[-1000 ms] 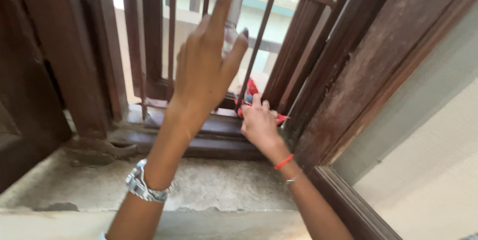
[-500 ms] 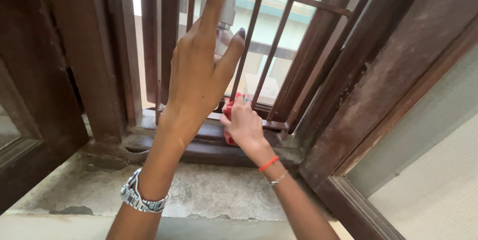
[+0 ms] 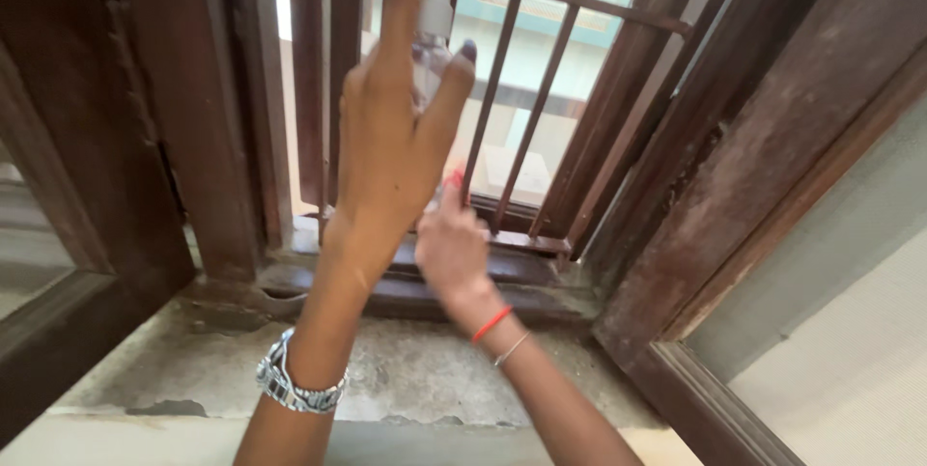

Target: The person sprays a cleaning solution onto a window with metal bars and wipes the surface with a red cloth. The person repeatedly sprays and wipes the same area throughout the clip.

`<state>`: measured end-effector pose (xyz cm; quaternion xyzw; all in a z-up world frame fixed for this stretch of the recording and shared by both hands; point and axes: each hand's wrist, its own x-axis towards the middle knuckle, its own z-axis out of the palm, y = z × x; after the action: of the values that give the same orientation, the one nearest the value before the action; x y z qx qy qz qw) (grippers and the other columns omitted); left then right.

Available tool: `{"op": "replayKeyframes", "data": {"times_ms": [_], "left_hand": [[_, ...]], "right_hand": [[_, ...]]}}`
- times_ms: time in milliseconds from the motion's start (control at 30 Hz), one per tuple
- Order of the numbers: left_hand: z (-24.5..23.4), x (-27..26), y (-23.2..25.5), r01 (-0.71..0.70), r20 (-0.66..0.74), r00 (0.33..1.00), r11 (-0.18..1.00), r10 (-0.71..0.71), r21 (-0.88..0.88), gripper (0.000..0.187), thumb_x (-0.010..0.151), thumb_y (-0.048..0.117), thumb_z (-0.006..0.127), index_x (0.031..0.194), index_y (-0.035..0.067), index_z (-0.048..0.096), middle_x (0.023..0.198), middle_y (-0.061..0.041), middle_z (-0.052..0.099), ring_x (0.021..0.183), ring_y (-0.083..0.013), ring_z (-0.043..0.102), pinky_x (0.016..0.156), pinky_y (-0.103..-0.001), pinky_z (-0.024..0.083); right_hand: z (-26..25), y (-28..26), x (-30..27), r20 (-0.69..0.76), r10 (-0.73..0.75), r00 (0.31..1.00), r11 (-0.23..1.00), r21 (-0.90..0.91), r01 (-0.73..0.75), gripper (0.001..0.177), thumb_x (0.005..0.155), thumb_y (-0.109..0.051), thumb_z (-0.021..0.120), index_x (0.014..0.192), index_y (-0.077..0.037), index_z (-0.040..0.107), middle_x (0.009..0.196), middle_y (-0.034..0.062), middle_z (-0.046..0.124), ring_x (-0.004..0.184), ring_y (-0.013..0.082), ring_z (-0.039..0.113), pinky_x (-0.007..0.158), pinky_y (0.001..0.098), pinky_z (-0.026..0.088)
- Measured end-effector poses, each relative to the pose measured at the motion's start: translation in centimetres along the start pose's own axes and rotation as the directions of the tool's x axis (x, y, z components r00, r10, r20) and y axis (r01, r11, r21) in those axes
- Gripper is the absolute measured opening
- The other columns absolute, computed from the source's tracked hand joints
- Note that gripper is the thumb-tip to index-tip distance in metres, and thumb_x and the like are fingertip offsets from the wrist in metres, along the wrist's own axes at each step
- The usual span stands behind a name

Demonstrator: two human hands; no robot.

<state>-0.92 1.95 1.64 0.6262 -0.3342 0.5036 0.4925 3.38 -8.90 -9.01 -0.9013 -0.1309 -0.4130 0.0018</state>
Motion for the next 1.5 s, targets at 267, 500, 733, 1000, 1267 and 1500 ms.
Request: {"op": "replayKeyframes", "data": {"times_ms": [267,500,733,1000,1267,1500], "left_hand": [[-0.8,-0.2,-1.1,0.053,-0.009,0.999,0.997,-0.053,0.062,0.058,0.108,0.017,0.058,0.159,0.013,0.032,0.158,-0.024,0.051,0.130,-0.0397,0.064,0.109,-0.044,0.053],[-0.7,-0.5,-1.2,-0.012,-0.012,1.000,0.994,0.013,0.106,0.055,0.113,0.021,0.057,0.162,0.013,0.031,0.157,-0.025,0.053,0.143,-0.0436,0.056,0.123,-0.047,0.049],[-1.0,-0.5,-1.1,-0.083,-0.037,0.996,0.992,0.087,0.090,0.052,0.115,0.019,0.056,0.160,0.014,0.029,0.158,-0.025,0.050,0.144,-0.0432,0.054,0.121,-0.045,0.049],[0.7,-0.3,0.5,0.202,0.081,0.976,0.979,-0.202,0.008,0.065,0.101,0.025,0.058,0.158,0.015,0.030,0.142,-0.021,0.065,0.119,-0.0389,0.072,0.100,-0.048,0.055],[2.1,-0.7,-0.6,-0.112,-0.042,0.993,0.992,0.114,0.055,0.060,0.112,0.018,0.061,0.161,0.017,0.026,0.149,-0.023,0.057,0.136,-0.0413,0.060,0.114,-0.044,0.051],[3.3,-1.1,0.1,-0.182,-0.041,0.982,0.983,0.183,0.041,0.062,0.108,0.018,0.063,0.157,0.016,0.025,0.144,-0.025,0.058,0.134,-0.0463,0.060,0.111,-0.048,0.052]], "right_hand": [[-2.5,2.5,1.3,0.250,-0.044,0.967,0.900,0.431,-0.070,0.025,0.082,-0.019,0.063,0.102,-0.008,0.073,0.107,0.0221,0.072,0.087,0.0410,0.070,0.073,0.0490,0.054],[2.7,-5.1,-0.2,-0.383,-0.266,0.885,0.947,0.068,0.314,0.032,0.070,-0.026,0.074,0.094,-0.008,0.067,0.090,0.0112,0.069,0.085,0.0331,0.067,0.070,0.0499,0.051],[2.9,-6.0,-1.6,-0.232,-0.142,0.962,0.607,0.748,0.270,0.010,0.089,-0.012,0.067,0.097,-0.005,0.065,0.084,0.0132,0.052,0.079,0.0314,0.054,0.069,0.0442,0.043],[5.5,-5.4,-1.5,-0.149,-0.347,0.926,0.478,0.822,0.311,0.014,0.090,-0.017,0.069,0.085,-0.009,0.058,0.077,0.0043,0.055,0.080,0.0217,0.053,0.075,0.0379,0.044],[1.6,0.0,-1.7,-0.355,-0.225,0.907,0.888,0.309,0.341,0.035,0.086,-0.023,0.069,0.116,-0.007,0.064,0.114,0.0158,0.066,0.108,0.0388,0.058,0.094,0.0512,0.042],[-1.2,3.4,-2.0,0.121,-0.355,0.927,0.393,0.919,0.031,0.043,0.085,-0.020,0.072,0.125,-0.007,0.064,0.127,0.0183,0.065,0.119,0.0364,0.057,0.100,0.0484,0.046]]}}
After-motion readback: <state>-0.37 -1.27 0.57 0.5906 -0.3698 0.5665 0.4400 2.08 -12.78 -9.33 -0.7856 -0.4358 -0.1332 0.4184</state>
